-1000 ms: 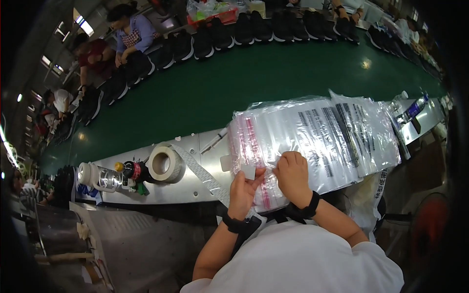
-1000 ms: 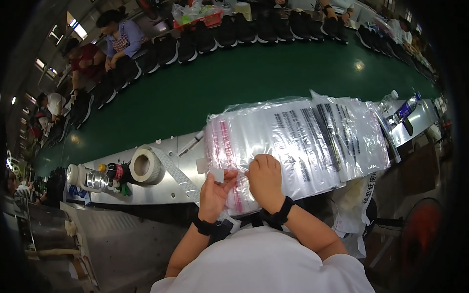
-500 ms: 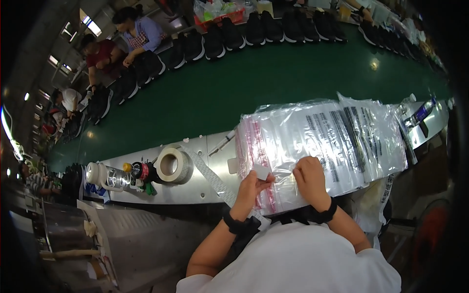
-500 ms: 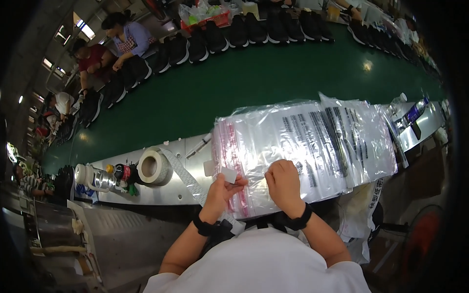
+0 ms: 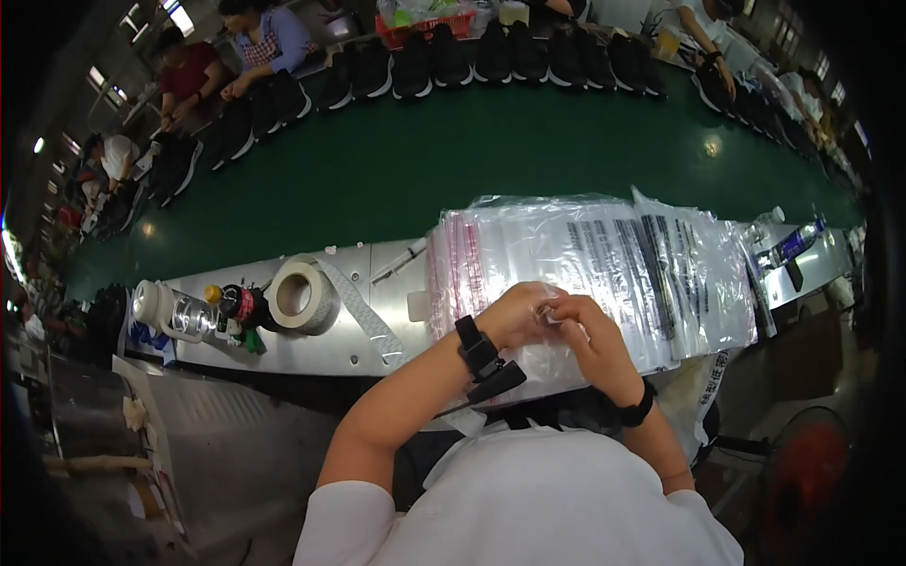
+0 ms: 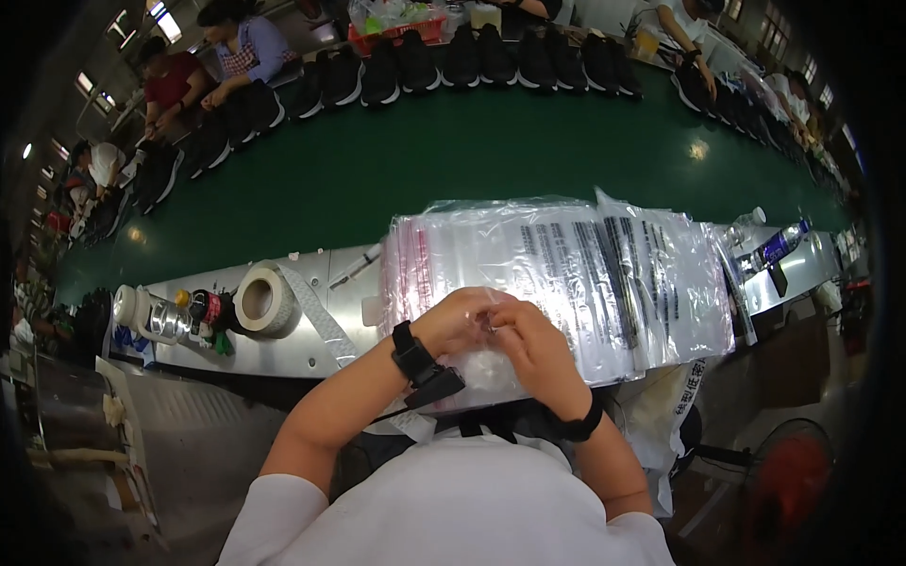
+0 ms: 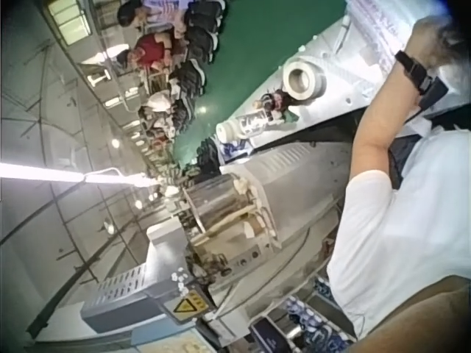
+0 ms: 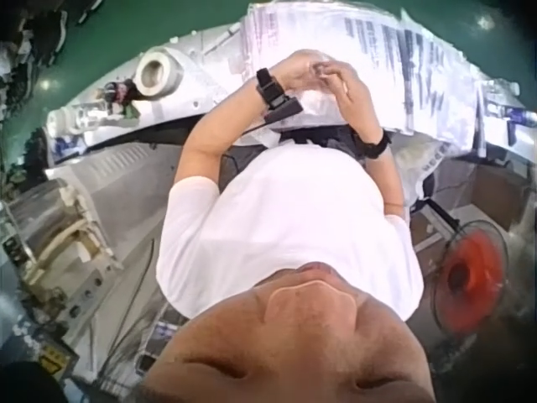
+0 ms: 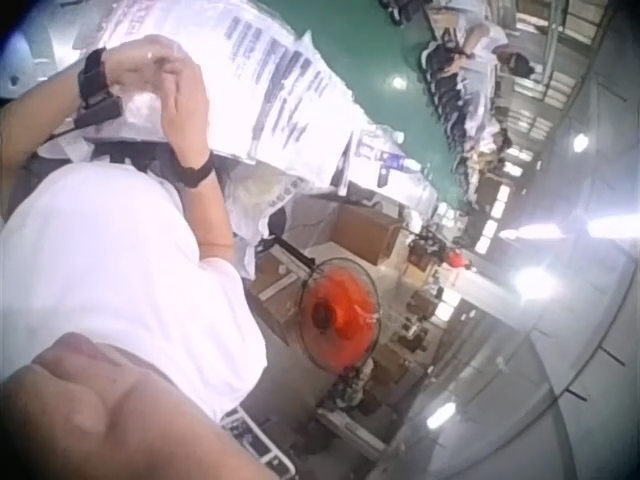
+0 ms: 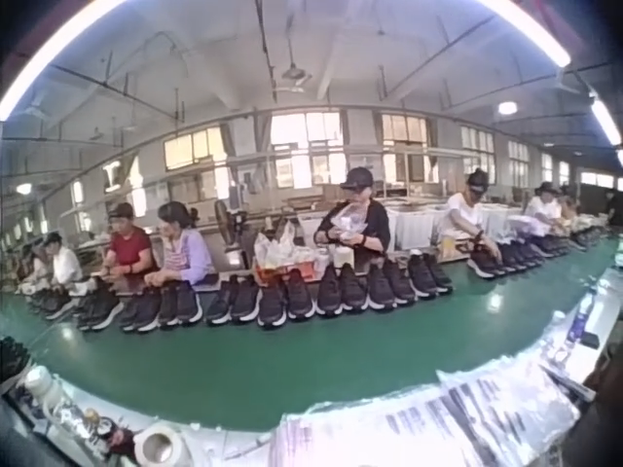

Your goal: The recorder is placing small shoe-related components into plastic bags at a manufacturing workstation.

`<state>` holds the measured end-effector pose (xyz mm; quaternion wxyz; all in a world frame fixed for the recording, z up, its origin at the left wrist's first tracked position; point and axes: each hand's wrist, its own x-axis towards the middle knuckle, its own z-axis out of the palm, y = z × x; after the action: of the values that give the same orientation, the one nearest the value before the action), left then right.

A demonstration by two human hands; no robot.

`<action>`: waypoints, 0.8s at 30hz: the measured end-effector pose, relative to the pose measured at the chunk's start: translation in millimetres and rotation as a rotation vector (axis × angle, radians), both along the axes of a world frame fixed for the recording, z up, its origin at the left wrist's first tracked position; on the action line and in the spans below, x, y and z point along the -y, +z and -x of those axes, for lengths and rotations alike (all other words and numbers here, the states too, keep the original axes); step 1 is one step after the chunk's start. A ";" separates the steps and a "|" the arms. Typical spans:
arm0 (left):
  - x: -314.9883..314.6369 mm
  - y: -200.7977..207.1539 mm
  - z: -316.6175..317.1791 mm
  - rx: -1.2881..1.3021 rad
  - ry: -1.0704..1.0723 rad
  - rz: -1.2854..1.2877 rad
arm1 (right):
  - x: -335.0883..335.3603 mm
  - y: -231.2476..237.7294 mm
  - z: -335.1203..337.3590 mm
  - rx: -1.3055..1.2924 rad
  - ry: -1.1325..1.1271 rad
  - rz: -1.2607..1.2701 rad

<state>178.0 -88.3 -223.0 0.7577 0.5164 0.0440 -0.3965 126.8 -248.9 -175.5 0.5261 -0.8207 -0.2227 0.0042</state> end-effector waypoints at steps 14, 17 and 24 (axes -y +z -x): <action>-39.4 16.6 82.5 0.217 0.314 -0.047 | 47.4 4.1 -33.7 -0.500 -0.267 -0.313; -50.9 23.7 98.1 0.075 0.418 -0.241 | 138.5 -10.5 -57.5 -0.416 -0.771 -0.637; -144.5 -2.5 194.0 0.028 0.978 -0.474 | 333.4 -101.7 10.9 -0.205 -1.389 0.504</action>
<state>-15.9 56.2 -225.5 0.7172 0.5976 0.3572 0.0298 115.9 -582.3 -277.2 0.2217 -0.8636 0.4053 -0.2018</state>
